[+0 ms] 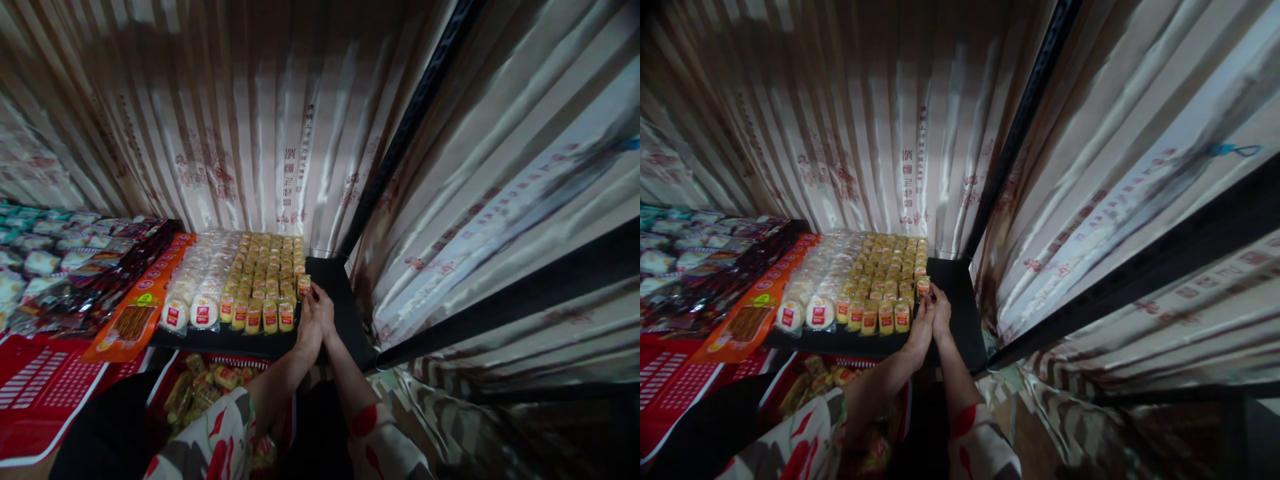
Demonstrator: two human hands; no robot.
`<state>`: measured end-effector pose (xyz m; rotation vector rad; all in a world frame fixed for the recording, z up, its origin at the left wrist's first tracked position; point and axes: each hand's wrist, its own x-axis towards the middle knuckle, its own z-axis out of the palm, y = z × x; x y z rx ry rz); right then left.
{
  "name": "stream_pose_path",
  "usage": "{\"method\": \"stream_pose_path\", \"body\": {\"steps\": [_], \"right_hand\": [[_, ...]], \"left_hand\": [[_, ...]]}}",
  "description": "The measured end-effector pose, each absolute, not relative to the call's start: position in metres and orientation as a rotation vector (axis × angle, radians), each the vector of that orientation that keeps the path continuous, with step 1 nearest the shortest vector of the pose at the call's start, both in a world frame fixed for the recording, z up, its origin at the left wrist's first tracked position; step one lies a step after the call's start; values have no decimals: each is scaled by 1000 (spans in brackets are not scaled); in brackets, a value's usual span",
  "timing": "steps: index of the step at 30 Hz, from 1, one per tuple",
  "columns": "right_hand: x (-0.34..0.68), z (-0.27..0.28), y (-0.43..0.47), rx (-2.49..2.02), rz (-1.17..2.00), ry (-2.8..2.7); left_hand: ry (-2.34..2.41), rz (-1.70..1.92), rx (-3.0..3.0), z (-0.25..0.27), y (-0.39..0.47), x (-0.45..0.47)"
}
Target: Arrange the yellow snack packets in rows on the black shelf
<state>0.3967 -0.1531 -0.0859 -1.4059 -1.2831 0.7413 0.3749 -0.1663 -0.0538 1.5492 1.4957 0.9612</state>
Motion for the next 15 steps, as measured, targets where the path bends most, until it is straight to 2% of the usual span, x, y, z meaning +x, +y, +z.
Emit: {"method": "stream_pose_path", "body": {"steps": [9,15], "right_hand": [[390,-93,-144,-1329,681,-1350],[389,-90,-151,-1269,689,-1322]], "left_hand": [[1671,969,1776,-74,-151,380],[1623,1047,1846,-86,-154,380]]}}
